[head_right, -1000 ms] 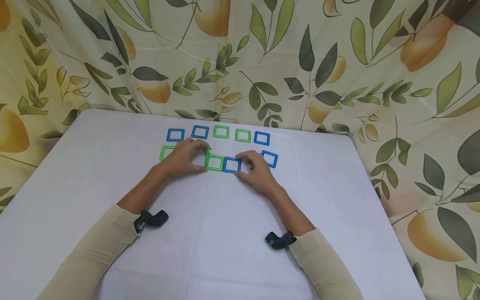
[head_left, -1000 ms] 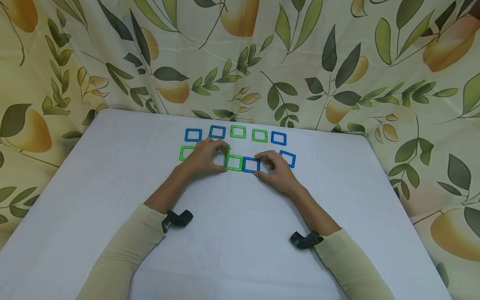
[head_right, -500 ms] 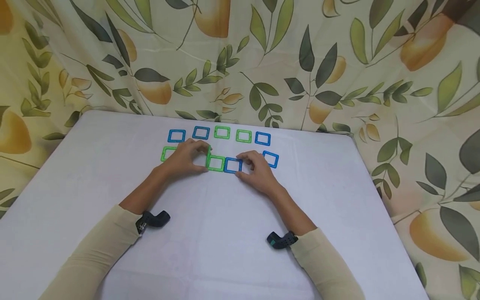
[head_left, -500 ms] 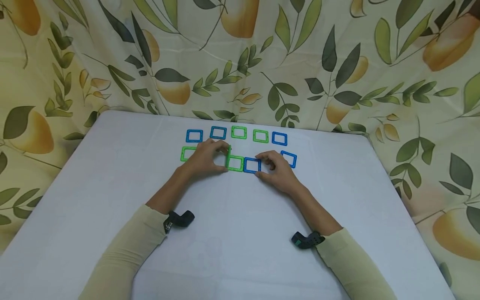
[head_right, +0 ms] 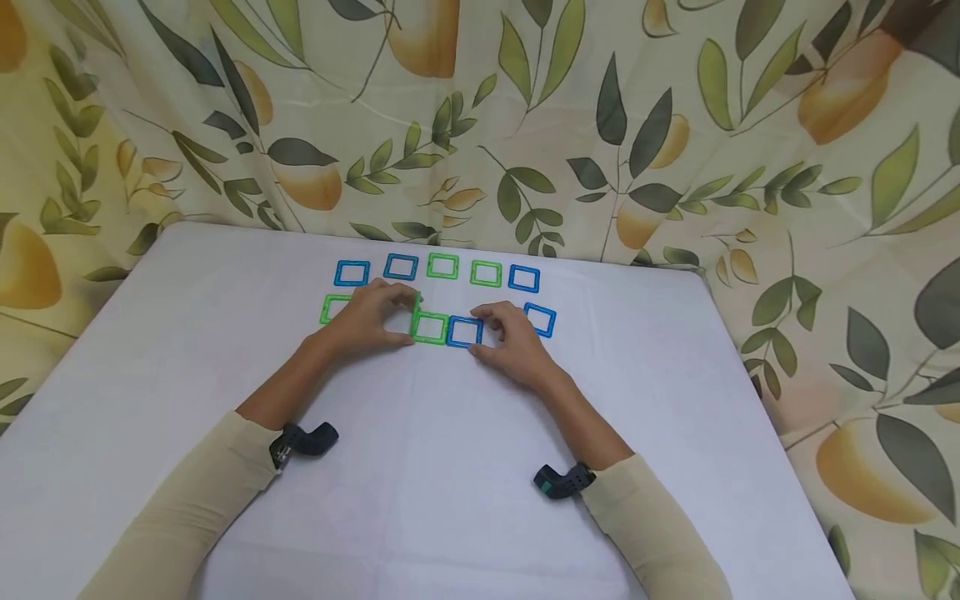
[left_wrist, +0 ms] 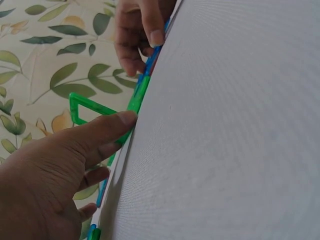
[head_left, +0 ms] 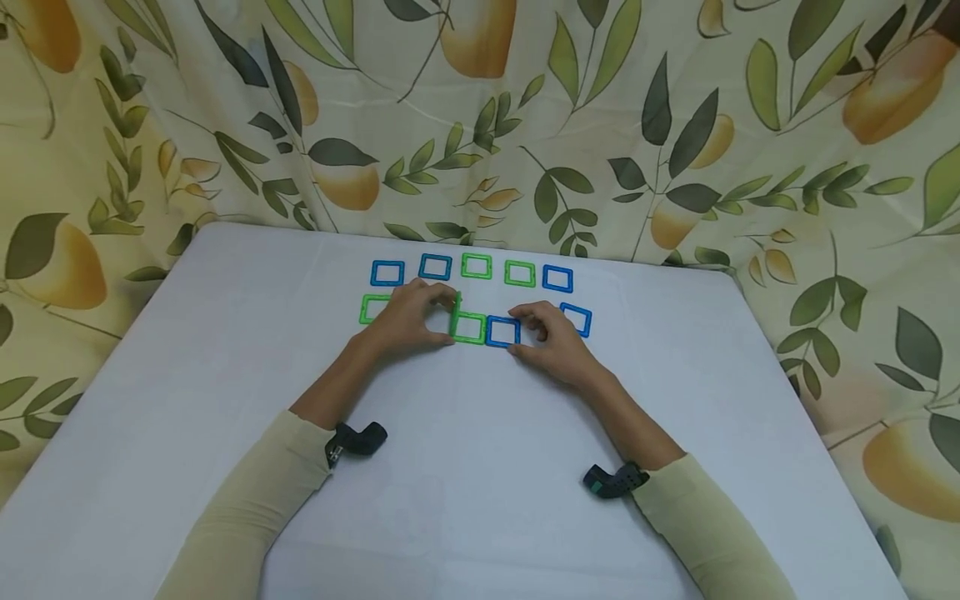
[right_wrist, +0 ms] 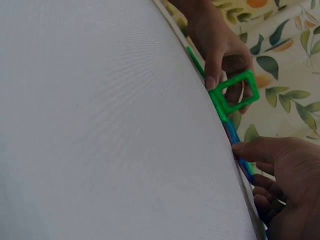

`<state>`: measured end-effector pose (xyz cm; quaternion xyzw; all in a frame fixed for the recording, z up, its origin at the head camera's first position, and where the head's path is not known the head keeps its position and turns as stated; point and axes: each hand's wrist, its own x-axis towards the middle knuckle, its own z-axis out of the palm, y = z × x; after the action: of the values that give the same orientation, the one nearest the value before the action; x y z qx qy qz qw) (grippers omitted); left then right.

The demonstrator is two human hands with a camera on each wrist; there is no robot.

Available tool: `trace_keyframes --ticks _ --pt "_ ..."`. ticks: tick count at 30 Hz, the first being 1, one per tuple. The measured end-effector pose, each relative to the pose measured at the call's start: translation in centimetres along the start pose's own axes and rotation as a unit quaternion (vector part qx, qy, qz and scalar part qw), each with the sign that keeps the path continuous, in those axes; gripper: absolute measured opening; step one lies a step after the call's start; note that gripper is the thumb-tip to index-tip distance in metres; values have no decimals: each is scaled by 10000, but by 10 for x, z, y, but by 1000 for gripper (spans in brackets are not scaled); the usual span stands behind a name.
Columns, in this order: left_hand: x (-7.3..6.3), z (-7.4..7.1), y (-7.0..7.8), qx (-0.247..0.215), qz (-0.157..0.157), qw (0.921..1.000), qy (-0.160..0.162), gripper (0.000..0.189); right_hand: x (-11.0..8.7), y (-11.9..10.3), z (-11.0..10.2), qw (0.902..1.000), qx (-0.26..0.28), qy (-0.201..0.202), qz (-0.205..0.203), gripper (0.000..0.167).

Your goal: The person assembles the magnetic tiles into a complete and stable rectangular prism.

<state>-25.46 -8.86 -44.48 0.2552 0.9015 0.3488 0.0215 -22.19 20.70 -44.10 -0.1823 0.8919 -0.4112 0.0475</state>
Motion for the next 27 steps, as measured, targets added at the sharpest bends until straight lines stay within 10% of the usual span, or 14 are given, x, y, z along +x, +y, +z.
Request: trace_keyframes --ticks 27 --pt "0 3 -6 -184 64 9998 103 69 -4 11 -31 9975 -637 290 109 53"
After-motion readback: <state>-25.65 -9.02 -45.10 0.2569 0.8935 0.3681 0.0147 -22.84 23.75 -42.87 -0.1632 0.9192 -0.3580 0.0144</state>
